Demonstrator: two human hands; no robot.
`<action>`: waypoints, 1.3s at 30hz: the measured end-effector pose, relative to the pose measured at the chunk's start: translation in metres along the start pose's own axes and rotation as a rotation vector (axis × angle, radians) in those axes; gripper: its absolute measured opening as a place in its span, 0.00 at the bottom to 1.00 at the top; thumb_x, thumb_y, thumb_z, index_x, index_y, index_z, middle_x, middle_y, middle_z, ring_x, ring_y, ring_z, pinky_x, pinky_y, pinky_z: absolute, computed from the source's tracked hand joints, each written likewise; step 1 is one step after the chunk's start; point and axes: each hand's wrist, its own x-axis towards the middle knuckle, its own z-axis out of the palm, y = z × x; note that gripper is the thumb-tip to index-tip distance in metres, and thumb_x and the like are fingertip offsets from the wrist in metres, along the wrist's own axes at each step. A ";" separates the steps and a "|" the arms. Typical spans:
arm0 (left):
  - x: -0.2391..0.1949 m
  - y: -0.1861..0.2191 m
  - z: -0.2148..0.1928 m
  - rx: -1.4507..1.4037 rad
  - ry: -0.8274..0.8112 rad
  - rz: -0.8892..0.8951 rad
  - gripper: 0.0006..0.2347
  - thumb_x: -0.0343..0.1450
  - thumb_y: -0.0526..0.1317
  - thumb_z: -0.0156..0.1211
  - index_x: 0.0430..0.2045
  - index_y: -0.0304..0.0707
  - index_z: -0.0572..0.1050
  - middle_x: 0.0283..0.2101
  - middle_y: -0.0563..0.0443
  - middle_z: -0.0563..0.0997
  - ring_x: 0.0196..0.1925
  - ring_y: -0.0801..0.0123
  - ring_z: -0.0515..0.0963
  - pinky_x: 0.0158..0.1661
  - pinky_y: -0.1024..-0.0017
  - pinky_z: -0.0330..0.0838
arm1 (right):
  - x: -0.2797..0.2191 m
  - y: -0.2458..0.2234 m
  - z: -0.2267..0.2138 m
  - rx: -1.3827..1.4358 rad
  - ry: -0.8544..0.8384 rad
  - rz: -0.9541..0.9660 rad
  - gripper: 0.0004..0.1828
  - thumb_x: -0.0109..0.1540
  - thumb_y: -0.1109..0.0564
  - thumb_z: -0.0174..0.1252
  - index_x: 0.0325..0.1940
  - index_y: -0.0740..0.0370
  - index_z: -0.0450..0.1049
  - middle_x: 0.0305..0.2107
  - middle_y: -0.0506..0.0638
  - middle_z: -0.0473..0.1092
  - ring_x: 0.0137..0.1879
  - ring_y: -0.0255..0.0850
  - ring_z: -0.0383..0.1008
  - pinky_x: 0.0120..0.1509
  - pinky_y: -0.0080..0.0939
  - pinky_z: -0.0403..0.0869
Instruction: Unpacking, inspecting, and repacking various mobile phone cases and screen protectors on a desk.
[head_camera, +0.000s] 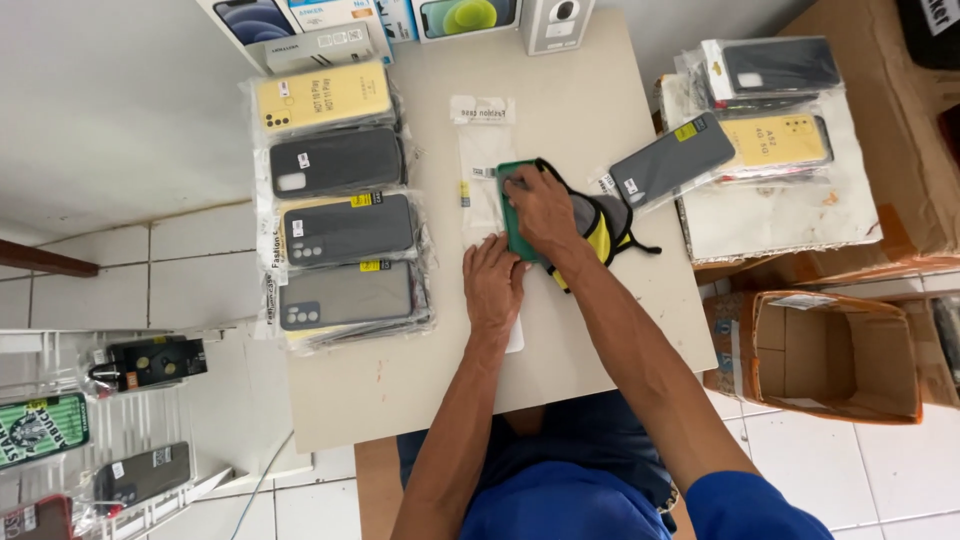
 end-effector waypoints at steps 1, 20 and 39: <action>0.003 0.001 0.001 0.000 0.007 0.002 0.08 0.69 0.46 0.67 0.31 0.43 0.80 0.56 0.48 0.80 0.62 0.54 0.76 0.65 0.51 0.59 | -0.002 0.000 -0.006 -0.002 0.004 -0.006 0.10 0.68 0.58 0.56 0.46 0.60 0.82 0.45 0.54 0.70 0.37 0.53 0.73 0.37 0.47 0.71; 0.006 -0.004 0.003 0.003 0.005 -0.017 0.09 0.65 0.49 0.72 0.25 0.46 0.82 0.47 0.49 0.85 0.57 0.56 0.79 0.59 0.55 0.66 | -0.010 0.028 0.001 -0.512 0.031 -0.073 0.04 0.60 0.60 0.59 0.30 0.56 0.76 0.36 0.49 0.62 0.38 0.44 0.69 0.34 0.41 0.70; 0.011 0.004 -0.008 -0.013 0.005 0.013 0.07 0.65 0.45 0.72 0.25 0.45 0.82 0.47 0.48 0.85 0.56 0.53 0.79 0.59 0.54 0.66 | -0.033 0.031 -0.004 0.247 -0.091 -0.138 0.16 0.65 0.61 0.52 0.37 0.46 0.84 0.40 0.49 0.69 0.37 0.53 0.70 0.40 0.49 0.70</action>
